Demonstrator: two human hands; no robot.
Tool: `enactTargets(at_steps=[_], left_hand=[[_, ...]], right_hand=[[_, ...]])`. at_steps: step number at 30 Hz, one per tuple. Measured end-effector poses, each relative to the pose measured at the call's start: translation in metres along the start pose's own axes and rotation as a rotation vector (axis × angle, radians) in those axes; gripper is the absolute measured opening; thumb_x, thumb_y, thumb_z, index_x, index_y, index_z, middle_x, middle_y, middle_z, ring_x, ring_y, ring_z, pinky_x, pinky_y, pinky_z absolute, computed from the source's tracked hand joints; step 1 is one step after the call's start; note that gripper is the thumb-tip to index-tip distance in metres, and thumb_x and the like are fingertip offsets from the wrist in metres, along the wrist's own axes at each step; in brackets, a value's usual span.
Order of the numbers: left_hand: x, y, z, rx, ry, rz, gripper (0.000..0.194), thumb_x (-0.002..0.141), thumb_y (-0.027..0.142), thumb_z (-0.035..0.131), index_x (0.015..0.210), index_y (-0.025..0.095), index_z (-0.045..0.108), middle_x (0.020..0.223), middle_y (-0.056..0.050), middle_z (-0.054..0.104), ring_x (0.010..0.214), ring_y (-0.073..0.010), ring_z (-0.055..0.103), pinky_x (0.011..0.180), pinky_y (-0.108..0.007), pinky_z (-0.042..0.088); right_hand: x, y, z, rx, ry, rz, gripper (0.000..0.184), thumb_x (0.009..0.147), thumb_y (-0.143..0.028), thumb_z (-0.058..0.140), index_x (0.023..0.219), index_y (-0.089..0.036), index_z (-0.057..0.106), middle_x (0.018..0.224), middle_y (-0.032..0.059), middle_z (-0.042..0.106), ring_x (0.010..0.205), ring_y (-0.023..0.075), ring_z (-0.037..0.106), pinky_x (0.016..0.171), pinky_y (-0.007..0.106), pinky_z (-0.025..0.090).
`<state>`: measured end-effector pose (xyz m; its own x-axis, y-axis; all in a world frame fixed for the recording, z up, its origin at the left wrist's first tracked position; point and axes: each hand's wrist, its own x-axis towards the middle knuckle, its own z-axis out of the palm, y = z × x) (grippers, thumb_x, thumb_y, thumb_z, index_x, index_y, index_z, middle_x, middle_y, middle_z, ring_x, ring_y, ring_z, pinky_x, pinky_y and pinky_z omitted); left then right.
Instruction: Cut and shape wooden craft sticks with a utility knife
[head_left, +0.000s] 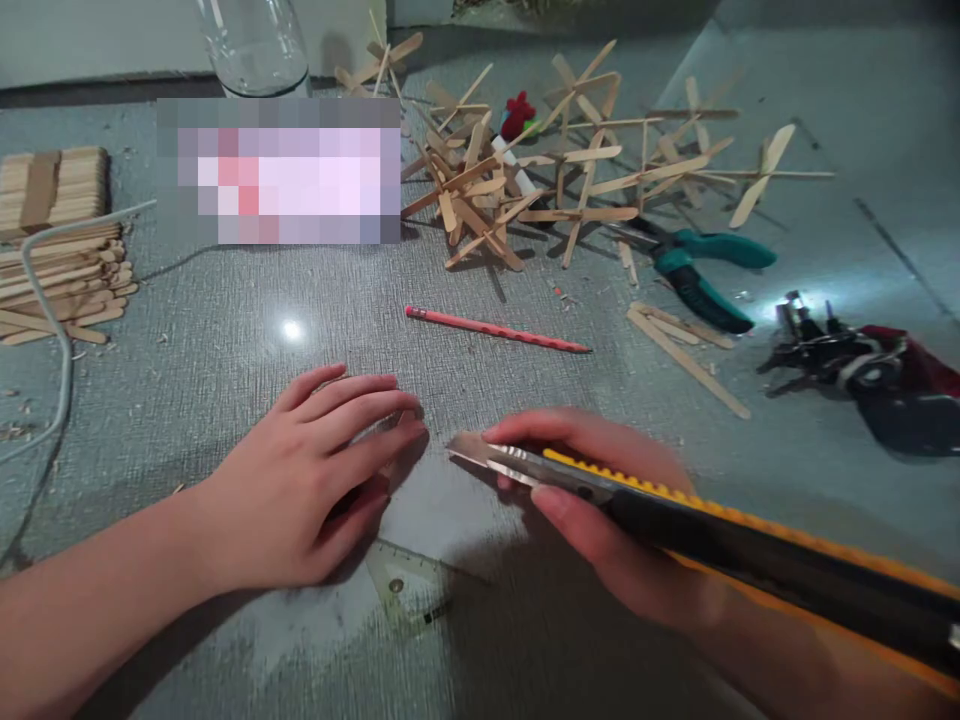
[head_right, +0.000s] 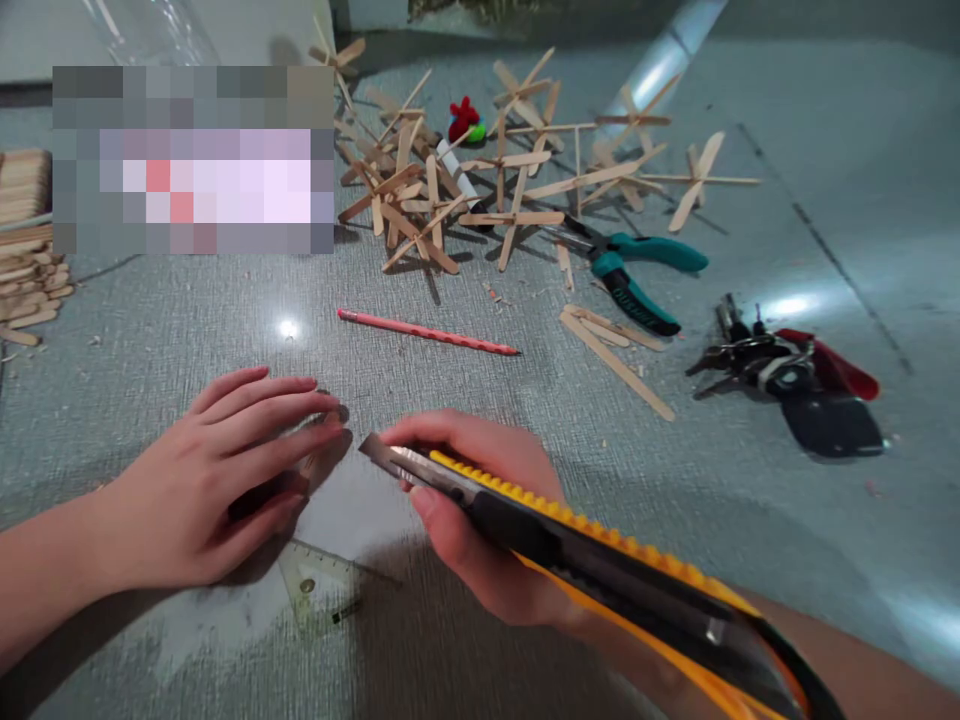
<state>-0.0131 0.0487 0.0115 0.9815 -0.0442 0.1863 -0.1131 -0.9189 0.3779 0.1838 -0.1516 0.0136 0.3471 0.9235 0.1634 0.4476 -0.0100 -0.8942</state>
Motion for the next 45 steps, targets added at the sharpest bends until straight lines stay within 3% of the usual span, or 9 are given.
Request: enactTargets(at_steps=[5,10,15,18,26,37,45], left_hand=[[-0.002,0.002,0.002,-0.011,-0.052,-0.050,0.054,0.093,0.030,0.060,0.147,0.024,0.061,0.158,-0.009,0.058,0.151,-0.0365,0.047,0.132,-0.064,0.023],[-0.004,0.003,0.005,0.009,-0.035,-0.077,0.059,0.091,0.036,0.064,0.149,0.026,0.060,0.162,-0.009,0.053,0.155,-0.0393,0.041,0.133,-0.067,0.017],[-0.007,0.000,0.007,0.068,-0.108,-0.049,0.073,0.093,0.063,0.070,0.158,0.037,0.050,0.175,-0.008,0.035,0.160,-0.0430,0.031,0.131,-0.072,0.015],[-0.007,-0.001,0.008,0.093,-0.129,-0.032,0.077,0.094,0.072,0.064,0.160,0.037,0.047,0.177,-0.009,0.030,0.162,-0.0437,0.027,0.130,-0.072,0.014],[-0.006,0.003,0.008,0.103,-0.161,-0.081,0.078,0.095,0.074,0.058,0.162,0.038,0.044,0.178,-0.006,0.027,0.164,-0.0400,0.024,0.133,-0.066,0.011],[-0.002,0.006,0.006,0.108,-0.184,-0.094,0.078,0.092,0.072,0.062,0.160,0.037,0.048,0.176,-0.005,0.031,0.162,-0.0408,0.029,0.132,-0.066,0.016],[-0.005,0.005,0.011,0.100,-0.166,-0.094,0.079,0.091,0.072,0.064,0.160,0.038,0.048,0.177,-0.005,0.031,0.163,-0.0391,0.026,0.133,-0.066,0.015]], right_hand=[[0.002,0.001,0.001,-0.026,-0.026,-0.055,0.005,0.091,-0.025,0.069,0.094,-0.028,0.070,0.077,-0.0011,0.079,0.061,0.0156,0.073,0.054,0.025,0.055],[0.004,0.001,0.005,-0.118,-0.029,-0.115,0.016,0.091,-0.023,0.069,0.105,-0.030,0.069,0.084,-0.0007,0.081,0.066,0.0164,0.076,0.061,0.027,0.059],[0.005,0.001,0.007,-0.074,-0.091,-0.161,0.013,0.094,-0.022,0.063,0.104,-0.029,0.068,0.089,0.0016,0.081,0.077,0.0186,0.078,0.066,0.029,0.062],[0.004,0.003,0.008,-0.060,-0.113,-0.211,0.023,0.092,-0.018,0.064,0.113,-0.028,0.067,0.094,0.0019,0.082,0.082,0.0178,0.080,0.072,0.028,0.064],[0.005,0.005,0.010,0.008,-0.224,-0.305,0.026,0.095,-0.007,0.061,0.113,-0.022,0.072,0.103,0.0053,0.084,0.100,0.0160,0.080,0.092,0.028,0.065],[0.011,0.002,0.016,-0.061,-0.239,-0.314,0.022,0.095,-0.006,0.063,0.107,-0.024,0.069,0.094,0.0020,0.083,0.089,0.0142,0.081,0.086,0.025,0.066],[0.013,0.006,0.016,-0.040,-0.285,-0.345,0.019,0.099,-0.011,0.064,0.111,-0.025,0.069,0.098,0.0033,0.084,0.092,0.0158,0.081,0.091,0.027,0.067]])
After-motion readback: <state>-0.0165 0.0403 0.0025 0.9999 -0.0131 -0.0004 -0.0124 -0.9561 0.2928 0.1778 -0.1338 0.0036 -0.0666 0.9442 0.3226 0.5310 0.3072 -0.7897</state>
